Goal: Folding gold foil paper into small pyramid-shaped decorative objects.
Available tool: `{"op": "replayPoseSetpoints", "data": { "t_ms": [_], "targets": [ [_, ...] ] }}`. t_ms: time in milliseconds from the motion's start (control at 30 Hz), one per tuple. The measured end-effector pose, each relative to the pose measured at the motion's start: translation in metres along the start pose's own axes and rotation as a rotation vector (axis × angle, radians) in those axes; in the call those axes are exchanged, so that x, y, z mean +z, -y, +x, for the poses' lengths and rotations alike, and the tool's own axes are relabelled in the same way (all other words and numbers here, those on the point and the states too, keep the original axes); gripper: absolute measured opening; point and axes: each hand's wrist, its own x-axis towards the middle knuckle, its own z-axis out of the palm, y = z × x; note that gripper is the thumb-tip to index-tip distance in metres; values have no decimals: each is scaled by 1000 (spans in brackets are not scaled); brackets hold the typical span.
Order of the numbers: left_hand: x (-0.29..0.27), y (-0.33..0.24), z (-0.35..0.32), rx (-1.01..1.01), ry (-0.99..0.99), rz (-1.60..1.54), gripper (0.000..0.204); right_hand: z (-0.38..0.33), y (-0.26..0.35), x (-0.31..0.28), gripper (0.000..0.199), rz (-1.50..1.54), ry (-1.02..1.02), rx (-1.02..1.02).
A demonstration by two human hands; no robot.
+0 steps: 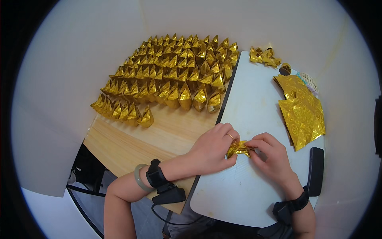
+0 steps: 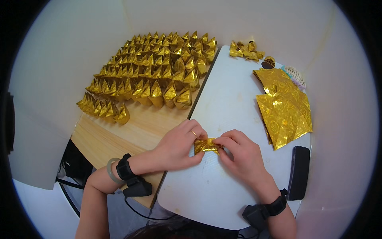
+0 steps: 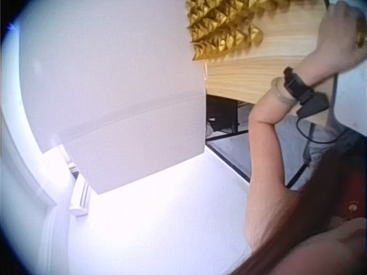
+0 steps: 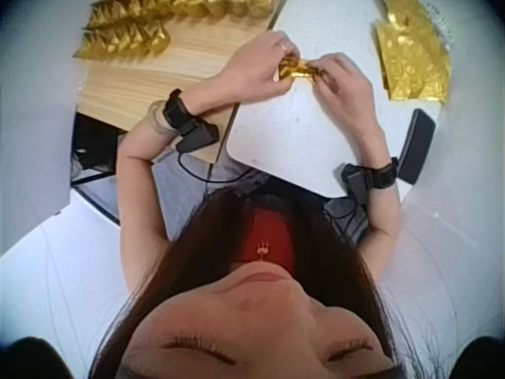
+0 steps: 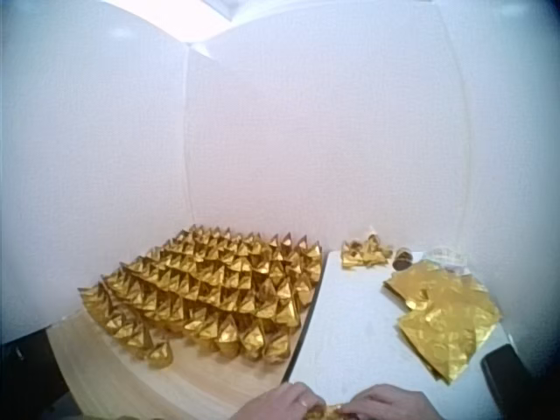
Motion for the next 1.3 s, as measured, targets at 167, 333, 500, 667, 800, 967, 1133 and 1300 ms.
{"op": "replayPoseSetpoints", "data": {
  "t_ms": [167,333,500,667,800,967,1133,1300],
  "targets": [
    [5,5,-4,32,-58,-99,29,-1,1,0,23,-28,-25,-57],
    [3,3,-5,18,-78,-145,27,2,12,-5,22,-91,30,-87],
    [5,9,-5,48,-67,-231,24,0,9,-1,32,47,30,91],
    [4,10,-3,40,-45,-284,24,3,8,1,39,145,46,251],
    [6,7,-5,21,-53,-390,24,4,9,4,37,-9,98,146],
    [1,3,-8,-30,-56,-523,19,1,15,6,32,313,205,483],
    [-5,-5,-6,-146,22,-517,20,-2,9,6,30,346,58,401],
    [-1,-9,-9,-303,55,-690,19,5,14,3,31,401,63,387]
  ]
}}
